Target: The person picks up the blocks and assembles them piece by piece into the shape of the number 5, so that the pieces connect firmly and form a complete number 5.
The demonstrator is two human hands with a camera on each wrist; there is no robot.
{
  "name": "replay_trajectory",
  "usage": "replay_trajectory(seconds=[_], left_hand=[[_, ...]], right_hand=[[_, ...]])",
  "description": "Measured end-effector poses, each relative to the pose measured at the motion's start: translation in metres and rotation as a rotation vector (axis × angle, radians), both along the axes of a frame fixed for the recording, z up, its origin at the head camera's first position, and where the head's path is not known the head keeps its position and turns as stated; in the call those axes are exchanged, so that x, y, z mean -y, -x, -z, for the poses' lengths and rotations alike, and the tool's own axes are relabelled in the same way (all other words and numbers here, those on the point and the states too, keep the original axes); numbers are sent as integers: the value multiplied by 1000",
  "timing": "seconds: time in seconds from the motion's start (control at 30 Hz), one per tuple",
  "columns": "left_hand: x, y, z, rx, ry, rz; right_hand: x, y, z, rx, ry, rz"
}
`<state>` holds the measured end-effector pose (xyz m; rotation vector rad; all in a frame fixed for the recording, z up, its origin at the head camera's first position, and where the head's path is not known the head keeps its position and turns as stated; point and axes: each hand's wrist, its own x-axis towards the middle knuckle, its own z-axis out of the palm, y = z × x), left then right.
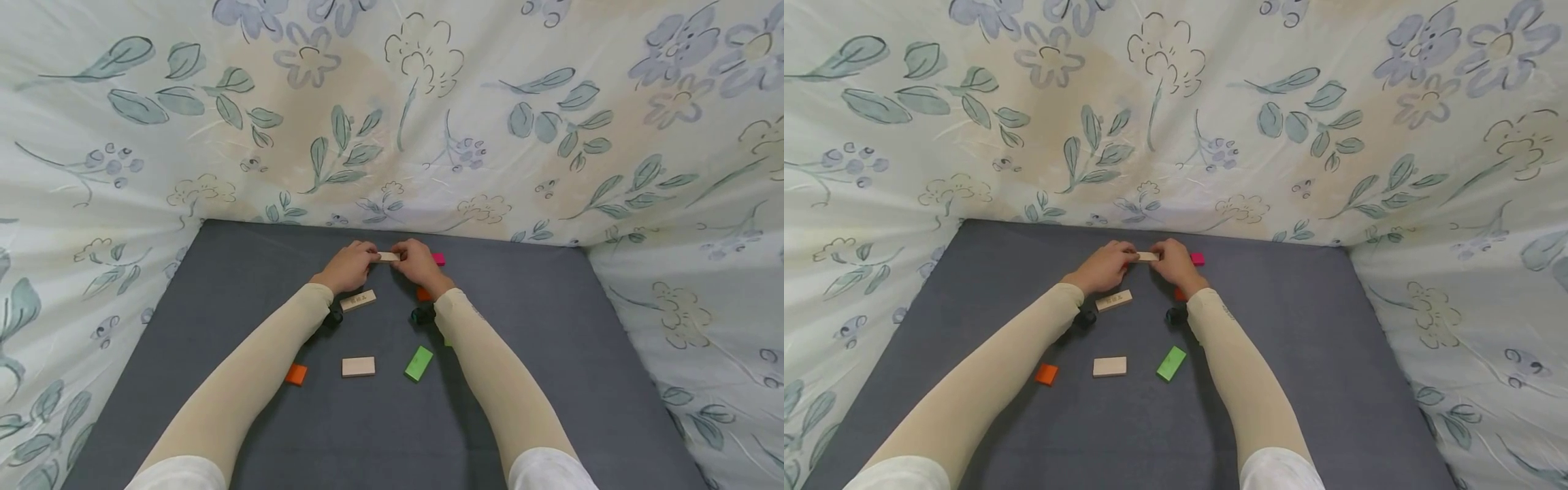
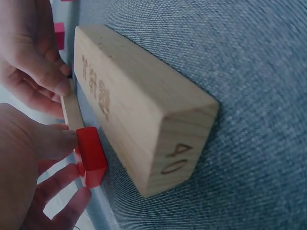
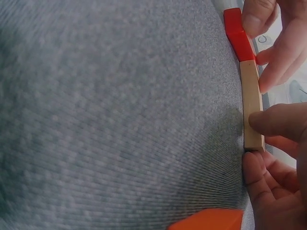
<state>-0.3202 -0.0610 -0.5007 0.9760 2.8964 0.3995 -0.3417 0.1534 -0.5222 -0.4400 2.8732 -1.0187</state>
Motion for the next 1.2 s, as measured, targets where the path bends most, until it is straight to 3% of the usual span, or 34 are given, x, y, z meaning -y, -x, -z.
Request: replay_trajectory(seconds=[0.47,0.7,0.97,1.2], left_hand=[[-6,-2,-5,21,41,-29],[-10,-3,-3,9,85,-16],[-9,0,-3,17,109,-28],[-4,-4,-8,22,96,-34]], right_hand=[[-5,1,0,22,-13,3],[-13,-7,-3,27,14,18],[-36,-11,-17,8,53,65],[-64,-7,-32,21,92,85]])
